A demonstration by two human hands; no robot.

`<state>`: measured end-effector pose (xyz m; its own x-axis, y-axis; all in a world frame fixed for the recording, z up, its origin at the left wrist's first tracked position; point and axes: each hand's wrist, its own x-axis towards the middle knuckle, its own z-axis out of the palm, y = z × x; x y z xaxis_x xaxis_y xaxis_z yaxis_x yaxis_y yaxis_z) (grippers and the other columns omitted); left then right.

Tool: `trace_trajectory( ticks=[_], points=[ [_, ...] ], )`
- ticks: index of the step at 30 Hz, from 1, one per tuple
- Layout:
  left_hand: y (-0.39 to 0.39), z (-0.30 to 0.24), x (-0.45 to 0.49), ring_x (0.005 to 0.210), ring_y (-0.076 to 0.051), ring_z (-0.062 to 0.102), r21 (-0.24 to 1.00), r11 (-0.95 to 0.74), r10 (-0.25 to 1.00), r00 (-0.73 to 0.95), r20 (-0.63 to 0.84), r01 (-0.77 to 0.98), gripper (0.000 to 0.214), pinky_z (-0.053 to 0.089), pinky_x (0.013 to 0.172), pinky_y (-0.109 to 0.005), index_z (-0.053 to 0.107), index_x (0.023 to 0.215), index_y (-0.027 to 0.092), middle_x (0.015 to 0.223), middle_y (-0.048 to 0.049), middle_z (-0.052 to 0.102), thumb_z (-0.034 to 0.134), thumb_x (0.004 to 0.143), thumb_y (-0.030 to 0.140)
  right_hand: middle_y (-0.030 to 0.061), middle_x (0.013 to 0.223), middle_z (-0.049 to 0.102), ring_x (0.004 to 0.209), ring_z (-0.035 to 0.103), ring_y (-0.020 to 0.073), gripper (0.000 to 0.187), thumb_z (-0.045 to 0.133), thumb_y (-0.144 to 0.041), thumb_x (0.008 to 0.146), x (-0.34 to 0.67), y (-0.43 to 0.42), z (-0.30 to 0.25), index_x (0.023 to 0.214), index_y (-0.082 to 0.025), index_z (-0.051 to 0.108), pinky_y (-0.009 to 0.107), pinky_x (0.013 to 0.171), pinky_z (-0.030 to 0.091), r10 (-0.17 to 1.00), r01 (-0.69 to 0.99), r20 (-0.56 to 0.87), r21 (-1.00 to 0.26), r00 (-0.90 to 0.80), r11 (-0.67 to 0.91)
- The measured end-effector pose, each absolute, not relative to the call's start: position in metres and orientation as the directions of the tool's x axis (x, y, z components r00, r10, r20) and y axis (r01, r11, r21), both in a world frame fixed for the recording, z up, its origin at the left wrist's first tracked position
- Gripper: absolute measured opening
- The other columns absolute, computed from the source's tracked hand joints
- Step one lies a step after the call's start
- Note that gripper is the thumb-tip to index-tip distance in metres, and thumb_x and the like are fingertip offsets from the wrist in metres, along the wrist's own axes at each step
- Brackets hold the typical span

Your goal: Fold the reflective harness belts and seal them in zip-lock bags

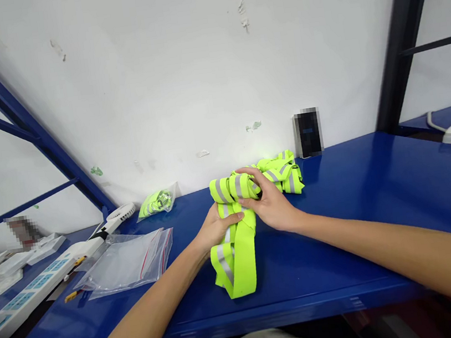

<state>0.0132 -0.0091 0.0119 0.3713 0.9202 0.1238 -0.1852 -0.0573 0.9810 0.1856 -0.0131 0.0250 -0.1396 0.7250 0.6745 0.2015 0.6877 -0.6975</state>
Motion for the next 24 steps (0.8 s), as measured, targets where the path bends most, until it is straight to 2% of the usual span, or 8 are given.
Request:
trace_trajectory(
  ticks=[2, 5, 7, 12, 15, 17, 20, 24],
  points=[
    [-0.01, 0.015, 0.013, 0.078, -0.021, 0.067, 0.978, -0.059, 0.91, 0.392, 0.136, -0.201, 0.048, 0.053, 0.072, -0.033, 0.061, 0.108, 0.014, 0.092, -0.0074, 0.07, 0.083, 0.066, 0.021, 0.0072, 0.133, 0.055, 0.123, 0.053, 0.0301, 0.055, 0.066, -0.023, 0.081, 0.191, -0.012, 0.031, 0.133, -0.029, 0.048, 0.045, 0.099, 0.047, 0.702, 0.227, 0.679, -0.664, -0.215, 0.713],
    [-0.012, 0.019, 0.014, 0.073, -0.019, 0.065, 0.973, -0.04, 0.905, 0.405, 0.131, -0.226, 0.046, 0.053, 0.071, -0.033, 0.062, 0.106, 0.013, 0.086, -0.0059, 0.069, 0.082, 0.065, 0.021, 0.0065, 0.128, 0.061, 0.121, 0.056, 0.0293, 0.042, 0.061, -0.022, 0.086, 0.2, -0.007, 0.034, 0.126, -0.029, 0.056, 0.046, 0.101, 0.045, 0.605, 0.258, 0.706, -0.548, -0.367, 0.796],
    [-0.013, 0.021, 0.016, 0.072, -0.018, 0.065, 0.97, -0.053, 0.915, 0.377, 0.142, -0.237, 0.046, 0.052, 0.071, -0.033, 0.062, 0.105, 0.013, 0.084, -0.005, 0.068, 0.083, 0.064, 0.021, 0.007, 0.126, 0.062, 0.119, 0.057, 0.0288, 0.038, 0.058, -0.021, 0.088, 0.204, -0.004, 0.034, 0.125, -0.029, 0.055, 0.047, 0.101, 0.045, 0.54, 0.241, 0.726, -0.484, -0.425, 0.841],
    [-0.014, 0.019, 0.016, 0.08, -0.019, 0.064, 0.964, -0.11, 0.94, 0.289, 0.179, -0.241, 0.057, 0.05, 0.076, -0.032, 0.06, 0.112, 0.017, 0.094, -0.0041, 0.068, 0.082, 0.06, 0.016, 0.0111, 0.132, 0.053, 0.126, 0.05, 0.0274, 0.037, 0.049, -0.017, 0.093, 0.204, -0.005, 0.026, 0.128, -0.029, 0.047, 0.05, 0.103, 0.041, 0.349, 0.157, 0.785, -0.314, -0.512, 0.936],
    [-0.012, 0.015, 0.013, 0.088, -0.019, 0.064, 0.958, -0.185, 0.936, 0.257, 0.24, -0.218, 0.061, 0.049, 0.076, -0.029, 0.058, 0.118, 0.019, 0.106, -0.0057, 0.067, 0.08, 0.062, 0.016, 0.0148, 0.137, 0.044, 0.13, 0.044, 0.0301, 0.037, 0.053, -0.023, 0.091, 0.199, -0.012, 0.021, 0.127, -0.026, 0.044, 0.052, 0.102, 0.041, 0.287, 0.119, 0.756, -0.27, -0.588, 0.955],
    [-0.011, 0.013, 0.012, 0.094, -0.02, 0.063, 0.95, -0.232, 0.927, 0.25, 0.281, -0.207, 0.061, 0.049, 0.077, -0.028, 0.057, 0.119, 0.019, 0.111, -0.0069, 0.066, 0.08, 0.062, 0.015, 0.0155, 0.137, 0.042, 0.131, 0.043, 0.0308, 0.037, 0.057, -0.026, 0.09, 0.196, -0.015, 0.02, 0.124, -0.025, 0.044, 0.052, 0.101, 0.042, 0.288, 0.127, 0.758, -0.265, -0.585, 0.956],
    [-0.013, 0.011, 0.015, 0.093, -0.019, 0.062, 0.934, -0.252, 0.918, 0.243, 0.314, -0.255, 0.056, 0.048, 0.08, -0.028, 0.058, 0.115, 0.019, 0.108, -0.0058, 0.066, 0.079, 0.064, 0.014, 0.0135, 0.133, 0.048, 0.126, 0.05, 0.0285, 0.03, 0.058, -0.02, 0.088, 0.194, -0.014, 0.022, 0.116, -0.027, 0.048, 0.05, 0.098, 0.045, 0.279, 0.15, 0.805, -0.235, -0.523, 0.96],
    [-0.024, 0.016, 0.019, 0.089, -0.018, 0.063, 0.906, -0.124, 0.921, 0.294, 0.257, -0.404, 0.061, 0.049, 0.084, -0.03, 0.057, 0.115, 0.021, 0.1, -0.0024, 0.066, 0.08, 0.06, 0.01, 0.0119, 0.127, 0.057, 0.116, 0.058, 0.0279, 0.023, 0.06, -0.017, 0.086, 0.203, -0.008, 0.03, 0.106, -0.026, 0.055, 0.048, 0.093, 0.049, 0.259, 0.149, 0.841, -0.213, -0.475, 0.966]
  ],
)
